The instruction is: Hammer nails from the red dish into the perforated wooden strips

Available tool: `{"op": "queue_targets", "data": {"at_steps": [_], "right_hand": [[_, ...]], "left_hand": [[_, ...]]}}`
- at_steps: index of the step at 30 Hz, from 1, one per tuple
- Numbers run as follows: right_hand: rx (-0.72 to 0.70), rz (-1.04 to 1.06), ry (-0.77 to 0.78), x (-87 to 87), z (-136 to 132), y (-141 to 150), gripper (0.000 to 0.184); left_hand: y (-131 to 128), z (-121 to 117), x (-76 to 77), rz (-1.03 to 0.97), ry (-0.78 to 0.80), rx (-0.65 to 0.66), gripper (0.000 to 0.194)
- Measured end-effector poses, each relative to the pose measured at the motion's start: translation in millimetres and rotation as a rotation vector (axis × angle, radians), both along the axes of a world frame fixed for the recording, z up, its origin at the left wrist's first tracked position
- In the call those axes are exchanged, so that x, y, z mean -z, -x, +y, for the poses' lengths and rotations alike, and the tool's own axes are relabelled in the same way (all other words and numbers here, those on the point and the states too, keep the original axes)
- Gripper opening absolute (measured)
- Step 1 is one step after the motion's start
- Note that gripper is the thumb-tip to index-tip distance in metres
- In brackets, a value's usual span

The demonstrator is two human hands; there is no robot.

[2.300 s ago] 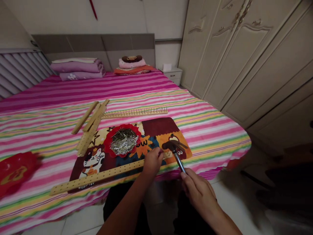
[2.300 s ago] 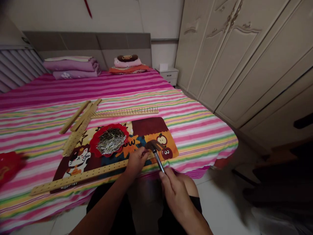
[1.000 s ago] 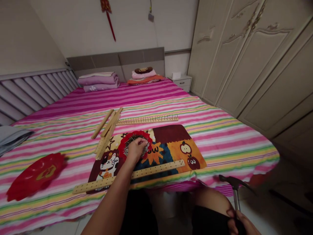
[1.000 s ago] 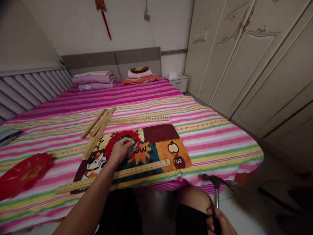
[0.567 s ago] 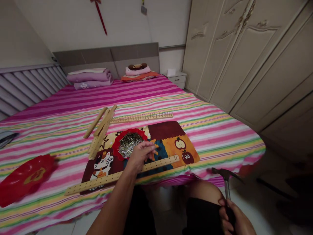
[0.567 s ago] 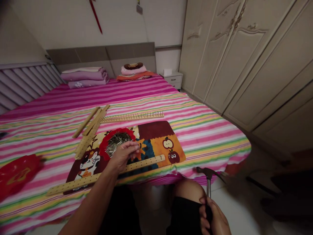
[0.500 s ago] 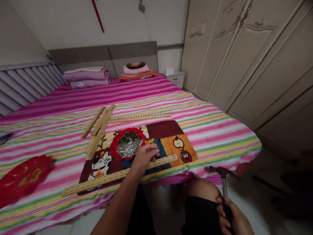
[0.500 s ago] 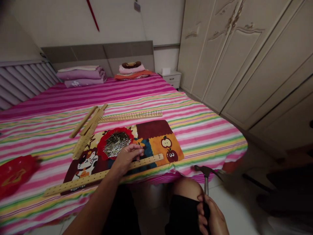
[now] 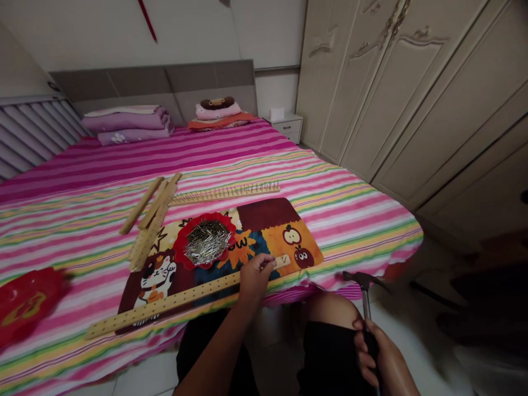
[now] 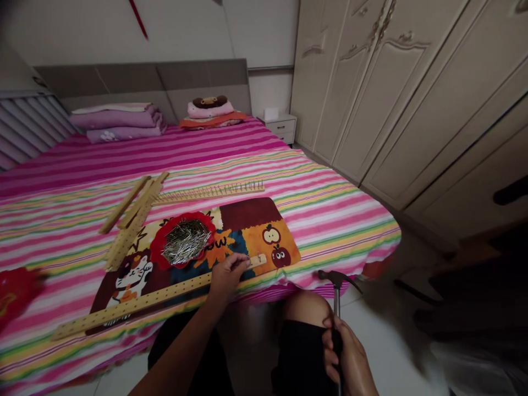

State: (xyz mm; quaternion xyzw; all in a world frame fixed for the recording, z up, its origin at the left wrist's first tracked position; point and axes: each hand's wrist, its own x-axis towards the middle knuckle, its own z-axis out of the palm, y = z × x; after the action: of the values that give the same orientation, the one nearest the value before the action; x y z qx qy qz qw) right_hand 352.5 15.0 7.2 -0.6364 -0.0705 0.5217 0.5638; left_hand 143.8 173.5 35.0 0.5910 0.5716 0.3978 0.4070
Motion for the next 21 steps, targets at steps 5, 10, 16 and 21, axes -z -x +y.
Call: {"op": "queue_targets", "data": {"at_steps": [5, 10, 16, 21], "right_hand": [[0.005, -0.016, -0.01, 1.2, -2, 1, 0.039], [0.005, -0.013, 0.0, 1.5, -3, 1, 0.039], [-0.005, -0.033, -0.005, 3.0, -1, 1, 0.04], [-0.03, -0.146, -0.012, -10.6, -4, 12, 0.04]], "left_hand": [[-3, -1, 0.4, 0.002, -0.023, -0.016, 0.012], [-5, -3, -3.4, 0.018, -0.032, -0.021, 0.01], [-4, -4, 1.8, 0.197, -0.13, 0.016, 0.009], [-4, -5, 10.3, 0.317, -0.302, 0.057, 0.012]]}}
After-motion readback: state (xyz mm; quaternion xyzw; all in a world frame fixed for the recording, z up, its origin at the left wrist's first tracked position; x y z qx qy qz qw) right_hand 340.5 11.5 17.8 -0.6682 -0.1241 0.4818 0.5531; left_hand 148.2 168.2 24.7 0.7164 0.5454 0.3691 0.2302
